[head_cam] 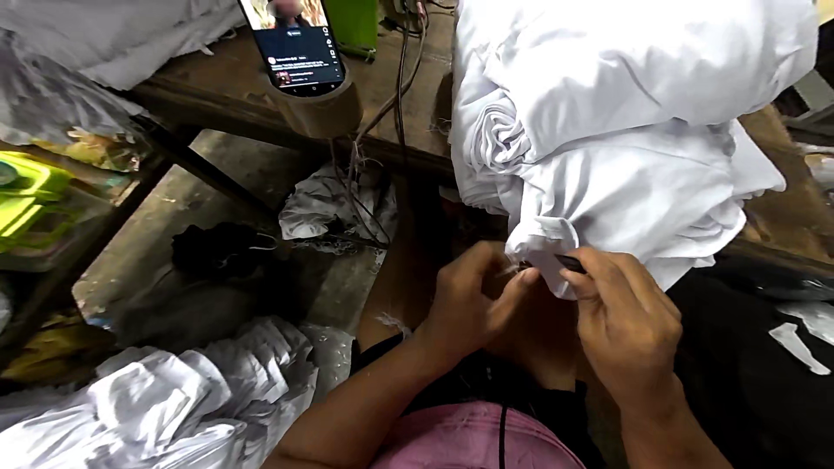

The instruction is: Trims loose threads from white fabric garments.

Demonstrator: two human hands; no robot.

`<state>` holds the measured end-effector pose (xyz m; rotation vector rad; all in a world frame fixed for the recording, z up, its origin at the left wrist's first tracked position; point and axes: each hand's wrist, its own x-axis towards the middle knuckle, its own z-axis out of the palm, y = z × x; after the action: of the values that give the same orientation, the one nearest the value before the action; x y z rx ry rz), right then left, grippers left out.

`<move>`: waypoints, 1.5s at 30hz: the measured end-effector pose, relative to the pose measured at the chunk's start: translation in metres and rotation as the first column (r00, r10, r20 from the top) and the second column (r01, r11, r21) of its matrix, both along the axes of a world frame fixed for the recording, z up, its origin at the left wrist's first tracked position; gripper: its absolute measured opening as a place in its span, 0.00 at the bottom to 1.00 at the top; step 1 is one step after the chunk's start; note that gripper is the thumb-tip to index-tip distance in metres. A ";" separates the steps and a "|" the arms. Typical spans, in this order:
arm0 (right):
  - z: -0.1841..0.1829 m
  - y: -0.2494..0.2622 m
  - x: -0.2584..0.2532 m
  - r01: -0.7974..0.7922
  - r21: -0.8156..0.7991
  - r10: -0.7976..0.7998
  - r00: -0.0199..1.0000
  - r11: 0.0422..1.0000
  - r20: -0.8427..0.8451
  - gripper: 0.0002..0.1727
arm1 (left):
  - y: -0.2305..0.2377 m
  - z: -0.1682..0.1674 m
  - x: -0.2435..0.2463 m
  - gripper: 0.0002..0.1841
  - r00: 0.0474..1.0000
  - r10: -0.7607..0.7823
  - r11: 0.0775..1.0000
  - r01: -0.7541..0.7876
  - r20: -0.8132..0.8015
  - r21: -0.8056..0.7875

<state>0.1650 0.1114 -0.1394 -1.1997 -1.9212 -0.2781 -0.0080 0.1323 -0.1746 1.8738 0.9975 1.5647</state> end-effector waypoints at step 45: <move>0.000 0.007 -0.003 -0.319 -0.222 0.205 0.885 0.921 -0.418 0.13 | -0.002 -0.003 0.009 0.20 0.986 -0.112 0.975 0.133 0.120 -0.178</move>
<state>0.1622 0.1179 -0.1391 -1.0561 -1.7765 0.3746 0.0012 0.1299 -0.1775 1.6716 0.9272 1.4338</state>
